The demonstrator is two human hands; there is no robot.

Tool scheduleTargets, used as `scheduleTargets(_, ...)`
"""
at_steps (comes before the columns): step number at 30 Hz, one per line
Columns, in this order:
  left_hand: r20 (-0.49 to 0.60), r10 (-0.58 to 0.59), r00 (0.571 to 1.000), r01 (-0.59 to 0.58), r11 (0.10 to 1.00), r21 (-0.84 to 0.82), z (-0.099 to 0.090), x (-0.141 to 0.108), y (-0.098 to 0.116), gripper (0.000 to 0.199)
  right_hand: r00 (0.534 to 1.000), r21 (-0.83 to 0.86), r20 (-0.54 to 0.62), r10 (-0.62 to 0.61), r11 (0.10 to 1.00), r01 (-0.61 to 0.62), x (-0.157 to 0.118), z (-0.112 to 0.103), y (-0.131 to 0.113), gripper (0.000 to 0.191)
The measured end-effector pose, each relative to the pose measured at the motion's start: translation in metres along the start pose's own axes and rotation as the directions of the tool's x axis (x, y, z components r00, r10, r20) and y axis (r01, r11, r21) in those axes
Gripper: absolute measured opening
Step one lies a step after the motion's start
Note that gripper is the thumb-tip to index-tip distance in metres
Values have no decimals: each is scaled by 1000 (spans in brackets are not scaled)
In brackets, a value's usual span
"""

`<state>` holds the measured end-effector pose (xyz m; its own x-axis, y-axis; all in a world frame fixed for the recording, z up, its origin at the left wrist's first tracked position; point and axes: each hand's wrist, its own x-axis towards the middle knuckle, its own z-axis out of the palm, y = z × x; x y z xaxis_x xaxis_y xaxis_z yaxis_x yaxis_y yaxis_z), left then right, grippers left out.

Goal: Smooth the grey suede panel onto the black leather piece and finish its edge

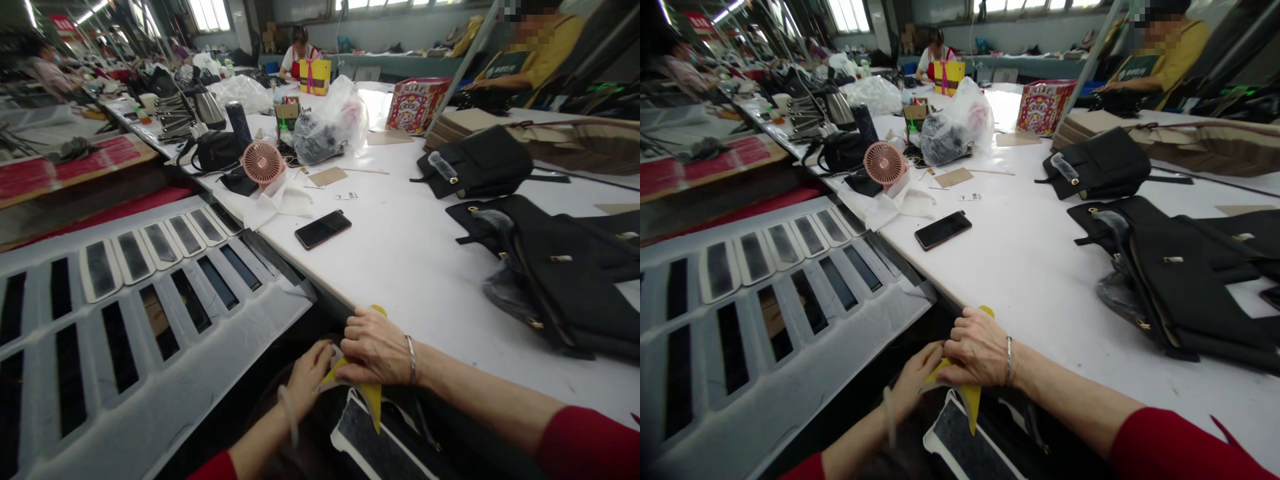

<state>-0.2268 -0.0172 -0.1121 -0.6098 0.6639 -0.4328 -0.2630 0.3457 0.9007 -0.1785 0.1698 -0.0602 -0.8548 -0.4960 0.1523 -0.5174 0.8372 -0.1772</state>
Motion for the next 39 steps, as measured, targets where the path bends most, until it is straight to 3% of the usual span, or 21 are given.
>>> scheduleTargets(2, 40, 78, 996, -77, 997, -17, -8, -18, 14, 52, 1000, -4, -13, -5, 1000, 4, 0, 0, 0, 44)
scheduleTargets(5, 166, 183, 969, -204, 972, 119, -13, -43, 39, 37, 1000, -6, -24, -16, 1000, 15, 1, 0, 1, 45)
scheduleTargets(10, 222, 152, 963, -207, 946, 249, -7, -55, 59, 29, 999, -9, -46, -29, 1000, 28, -1, 1, 0, 45)
scheduleTargets(19, 220, 145, 965, -214, 918, 333, -5, -54, 58, 10, 995, 1, -90, -35, 999, 35, -4, 5, 0, 46)
scheduleTargets(27, 253, 204, 946, -312, 788, 531, -1, -56, 53, 16, 995, -4, -92, -24, 1000, 24, -9, 3, -3, 46)
scheduleTargets(39, 337, 279, 899, -433, 686, 585, 2, -57, 48, 17, 997, -8, -72, 6, 1000, -6, -19, 6, -7, 44)
